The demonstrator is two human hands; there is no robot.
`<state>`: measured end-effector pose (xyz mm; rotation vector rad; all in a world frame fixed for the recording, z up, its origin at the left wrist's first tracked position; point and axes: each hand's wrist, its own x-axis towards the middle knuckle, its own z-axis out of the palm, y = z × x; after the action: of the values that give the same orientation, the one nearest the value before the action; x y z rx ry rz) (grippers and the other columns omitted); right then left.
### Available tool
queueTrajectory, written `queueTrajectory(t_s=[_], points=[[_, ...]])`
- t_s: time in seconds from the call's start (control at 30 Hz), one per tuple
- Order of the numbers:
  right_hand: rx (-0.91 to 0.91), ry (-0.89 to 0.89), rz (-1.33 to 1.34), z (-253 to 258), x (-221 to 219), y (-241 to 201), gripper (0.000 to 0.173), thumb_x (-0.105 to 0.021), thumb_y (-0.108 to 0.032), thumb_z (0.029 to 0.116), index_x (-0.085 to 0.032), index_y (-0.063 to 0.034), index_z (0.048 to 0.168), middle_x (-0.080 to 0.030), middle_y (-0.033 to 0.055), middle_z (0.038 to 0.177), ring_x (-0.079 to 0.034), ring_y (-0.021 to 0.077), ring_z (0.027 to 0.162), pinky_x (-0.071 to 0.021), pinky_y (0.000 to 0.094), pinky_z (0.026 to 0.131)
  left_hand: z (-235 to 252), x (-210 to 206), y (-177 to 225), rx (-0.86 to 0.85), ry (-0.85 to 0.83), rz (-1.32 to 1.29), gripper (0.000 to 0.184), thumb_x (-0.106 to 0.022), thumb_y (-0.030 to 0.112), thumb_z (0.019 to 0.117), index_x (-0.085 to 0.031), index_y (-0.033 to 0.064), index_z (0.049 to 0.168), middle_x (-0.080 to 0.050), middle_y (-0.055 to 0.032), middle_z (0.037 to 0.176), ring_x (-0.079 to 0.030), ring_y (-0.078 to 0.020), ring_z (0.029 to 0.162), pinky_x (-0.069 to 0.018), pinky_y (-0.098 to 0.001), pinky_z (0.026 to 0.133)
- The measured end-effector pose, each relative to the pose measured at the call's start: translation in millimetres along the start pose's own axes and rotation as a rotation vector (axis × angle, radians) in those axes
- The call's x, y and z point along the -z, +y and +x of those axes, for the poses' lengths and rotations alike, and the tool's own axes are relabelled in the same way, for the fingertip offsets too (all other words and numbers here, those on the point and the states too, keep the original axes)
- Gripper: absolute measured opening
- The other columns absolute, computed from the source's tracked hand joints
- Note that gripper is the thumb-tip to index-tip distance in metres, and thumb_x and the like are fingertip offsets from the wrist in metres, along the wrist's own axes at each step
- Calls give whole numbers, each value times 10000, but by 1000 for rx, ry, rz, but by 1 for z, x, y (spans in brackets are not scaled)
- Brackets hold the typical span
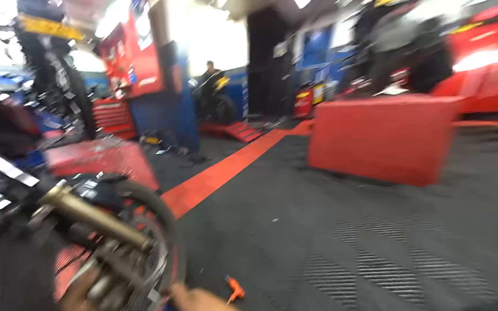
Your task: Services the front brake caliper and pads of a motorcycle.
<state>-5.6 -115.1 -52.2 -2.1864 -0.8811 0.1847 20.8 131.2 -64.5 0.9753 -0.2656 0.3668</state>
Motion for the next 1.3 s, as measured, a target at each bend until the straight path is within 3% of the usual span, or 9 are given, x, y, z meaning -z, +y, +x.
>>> queueTrajectory(t_s=[0.13, 0.23, 0.37, 0.5, 0.57, 0.67, 0.97, 1.17, 1.3], points=[[34, 76, 330, -11, -20, 23, 377, -538, -272, 1061, -543, -157, 1421, -727, 47, 974, -677, 176, 652, -606, 418, 597, 13, -45, -5, -15, 206, -301, 385, -827, 398, 683, -706, 168, 967, -727, -69, 852, -725, -201, 740, -627, -448, 629], [87, 154, 448, -5, -26, 26, 382, -523, -278, 1071, -573, -156, 1429, -729, 17, 989, -642, 125, 639, -574, 342, 571, 17, -47, -3, 16, 207, -301, 393, -748, 436, 803, -693, 166, 1083, -734, -103, 998, -733, -242, 860, -627, -474, 686], [177, 215, 439, 8, -34, 28, 382, -526, -298, 1070, -603, -162, 1418, -732, 16, 1008, -680, 107, 801, -590, 344, 745, 14, -44, 10, 114, 253, -123, 534, -648, 614, 905, -674, 137, 1143, -732, -120, 981, -736, -244, 851, -635, -462, 708], [231, 337, 71, 8, -51, 33, 409, -466, -290, 1068, -597, -161, 1433, -725, 79, 1043, -714, 220, 841, -605, 434, 713, 11, -48, 32, 268, 370, 159, 365, -488, 392, 1064, -642, 76, 1161, -713, -156, 937, -724, -258, 789, -632, -467, 685], [228, 332, -18, 7, -57, 33, 425, -458, -275, 1054, -591, -151, 1438, -722, 108, 1028, -720, 272, 801, -600, 469, 645, 12, -54, 38, 331, 450, 289, 293, -525, 328, 1053, -651, 72, 1120, -700, -146, 872, -708, -247, 719, -625, -453, 634], [199, 305, 203, 4, -71, 24, 423, -469, -267, 1060, -596, -103, 1429, -730, 91, 1013, -711, 219, 854, -601, 417, 768, 12, -59, 33, 311, 513, 365, 299, -588, 390, 1015, -654, 111, 1099, -680, -100, 830, -688, -213, 678, -609, -418, 591], [-52, 36, 1048, 6, -42, -3, 410, -478, -324, 1074, -579, -239, 1462, -655, 2, 847, -532, 124, 490, -487, 302, 423, 14, -51, 24, 86, 218, 101, 528, -388, 588, 1023, -696, 158, 1033, -742, -97, 1006, -738, -243, 925, -624, -464, 747], [-52, -54, 1149, 14, -27, -6, 353, -473, -323, 1083, -625, -247, 1393, -644, 7, 831, -503, 106, 458, -462, 269, 399, 14, -45, 26, 115, 85, -20, 663, -406, 720, 954, -695, 139, 1091, -729, -147, 1097, -718, -306, 1024, -605, -505, 831], [-101, -56, 1194, 12, -31, -8, 356, -498, -329, 1076, -629, -254, 1399, -608, 0, 792, -492, 94, 470, -444, 253, 406, 9, -41, 20, 22, 77, -38, 591, -406, 636, 986, -682, 124, 1089, -722, -147, 1097, -709, -314, 1046, -597, -524, 853]])
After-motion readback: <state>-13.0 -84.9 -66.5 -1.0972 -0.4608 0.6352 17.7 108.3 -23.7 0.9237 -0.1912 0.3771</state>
